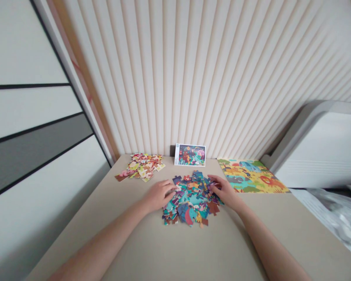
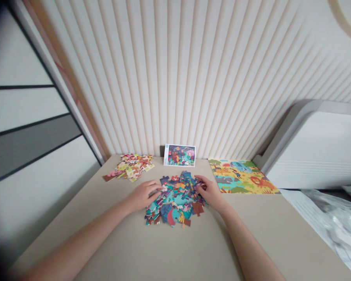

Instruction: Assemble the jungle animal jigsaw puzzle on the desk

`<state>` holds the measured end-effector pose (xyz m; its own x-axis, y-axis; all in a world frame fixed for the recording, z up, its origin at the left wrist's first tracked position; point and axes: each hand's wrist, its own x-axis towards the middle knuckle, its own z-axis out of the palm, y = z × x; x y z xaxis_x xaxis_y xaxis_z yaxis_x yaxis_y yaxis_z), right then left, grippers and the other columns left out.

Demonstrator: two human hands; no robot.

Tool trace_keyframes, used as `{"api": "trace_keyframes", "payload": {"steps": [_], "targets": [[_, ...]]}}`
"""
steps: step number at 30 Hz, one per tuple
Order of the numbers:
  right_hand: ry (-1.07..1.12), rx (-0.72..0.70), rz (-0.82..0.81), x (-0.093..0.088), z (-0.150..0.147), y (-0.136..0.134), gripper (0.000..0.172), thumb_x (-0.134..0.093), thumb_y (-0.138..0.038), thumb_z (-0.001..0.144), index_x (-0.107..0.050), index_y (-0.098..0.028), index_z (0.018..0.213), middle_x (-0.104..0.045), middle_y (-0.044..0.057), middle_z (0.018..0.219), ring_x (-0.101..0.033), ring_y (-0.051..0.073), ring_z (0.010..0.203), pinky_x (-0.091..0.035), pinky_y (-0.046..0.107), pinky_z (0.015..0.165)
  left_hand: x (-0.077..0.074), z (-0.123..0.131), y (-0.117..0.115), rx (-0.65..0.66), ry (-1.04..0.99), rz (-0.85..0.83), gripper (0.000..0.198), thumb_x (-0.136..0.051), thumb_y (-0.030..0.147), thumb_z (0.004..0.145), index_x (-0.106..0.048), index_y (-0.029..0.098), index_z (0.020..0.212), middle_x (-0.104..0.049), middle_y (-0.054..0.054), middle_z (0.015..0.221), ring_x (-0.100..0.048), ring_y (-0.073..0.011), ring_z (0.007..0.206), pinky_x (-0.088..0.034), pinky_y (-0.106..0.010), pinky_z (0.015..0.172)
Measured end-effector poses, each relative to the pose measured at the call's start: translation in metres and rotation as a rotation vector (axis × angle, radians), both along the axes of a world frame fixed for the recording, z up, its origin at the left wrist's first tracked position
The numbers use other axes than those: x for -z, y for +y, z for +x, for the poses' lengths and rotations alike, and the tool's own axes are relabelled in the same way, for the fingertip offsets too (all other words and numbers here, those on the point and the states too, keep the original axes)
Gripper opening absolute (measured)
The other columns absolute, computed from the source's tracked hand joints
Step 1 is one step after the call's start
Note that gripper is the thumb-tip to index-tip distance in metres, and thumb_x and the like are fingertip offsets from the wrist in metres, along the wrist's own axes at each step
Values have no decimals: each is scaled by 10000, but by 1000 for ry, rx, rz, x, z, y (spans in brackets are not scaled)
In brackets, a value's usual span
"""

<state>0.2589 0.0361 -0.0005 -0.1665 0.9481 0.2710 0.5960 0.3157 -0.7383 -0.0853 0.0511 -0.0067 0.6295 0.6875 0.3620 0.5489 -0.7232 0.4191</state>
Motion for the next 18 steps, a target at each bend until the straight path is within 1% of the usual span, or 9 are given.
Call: {"api": "trace_keyframes", "payload": {"steps": [1, 3, 5, 8, 10, 12, 14, 16, 18], "targets": [[-60, -5, 44, 1, -1, -1, 395, -583, -342, 923, -647, -233, 1297, -703, 84, 1107, -673, 234, 965, -546, 406, 896, 1, 0, 0, 24, -10, -6, 224, -531, 258, 995, -701, 245, 1142, -703, -52, 1069, -660, -205, 1008, -500, -319, 917], [-174, -18, 119, 1, -4, -3, 360, -558, -332, 947, -671, -245, 1277, -633, 114, 1315, -605, 276, 1200, -466, 470, 1061, 2, 0, 0, 73, -24, -17, 221, -518, 242, 1001, -708, 245, 1113, -721, -42, 1043, -670, -192, 975, -497, -306, 901], [-260, -45, 143, 0, -10, -7, 383, -535, -357, 978, -644, -269, 1334, -558, 120, 1435, -524, 293, 1325, -407, 503, 1126, 1, 0, -2, 125, -17, -21, 219, -508, 248, 1009, -714, 241, 1083, -728, -38, 1011, -672, -185, 946, -492, -301, 890], [-361, -154, 169, -3, -22, -15, 442, -528, -405, 1001, -573, -305, 1429, -484, 113, 1528, -443, 309, 1408, -367, 536, 1154, -3, 2, -6, 170, 9, -12, 232, -497, 286, 1018, -719, 233, 1058, -720, -46, 958, -664, -189, 912, -480, -310, 875], [-412, -265, 187, -6, -30, -20, 461, -533, -419, 1005, -547, -322, 1455, -477, 105, 1540, -408, 320, 1436, -338, 559, 1167, -8, 3, -10, 172, 13, -1, 253, -484, 308, 1019, -718, 233, 1079, -721, -58, 976, -659, -203, 939, -465, -331, 902], [-442, -338, 198, -9, -36, -24, 449, -561, -430, 993, -576, -322, 1429, -505, 107, 1517, -416, 327, 1427, -341, 565, 1160, -12, 3, -13, 180, 4, 0, 273, -487, 340, 1009, -711, 234, 1123, -724, -74, 1033, -652, -225, 997, -443, -357, 946], [-436, -358, 207, -15, -39, -27, 394, -596, -432, 977, -648, -310, 1348, -564, 112, 1449, -484, 316, 1366, -387, 534, 1126, -15, 3, -15, 198, 2, -15, 303, -521, 391, 983, -701, 236, 1172, -722, -86, 1080, -646, -247, 1036, -427, -377, 976], [-411, -356, 217, -22, -39, -29, 297, -616, -424, 970, -724, -296, 1215, -634, 106, 1336, -566, 289, 1261, -434, 491, 1076, -16, 3, -17, 215, 15, -29, 353, -570, 447, 947, -694, 236, 1201, -720, -94, 1090, -645, -263, 1044, -423, -389, 985], [-397, -357, 228, -29, -39, -31, 232, -628, -434, 964, -764, -289, 1083, -677, 91, 1229, -604, 274, 1182, -450, 473, 1040, -15, 4, -18, 217, 28, -36, 385, -594, 474, 930, -693, 229, 1211, -715, -101, 1090, -644, -272, 1052, -423, -393, 991]]}}
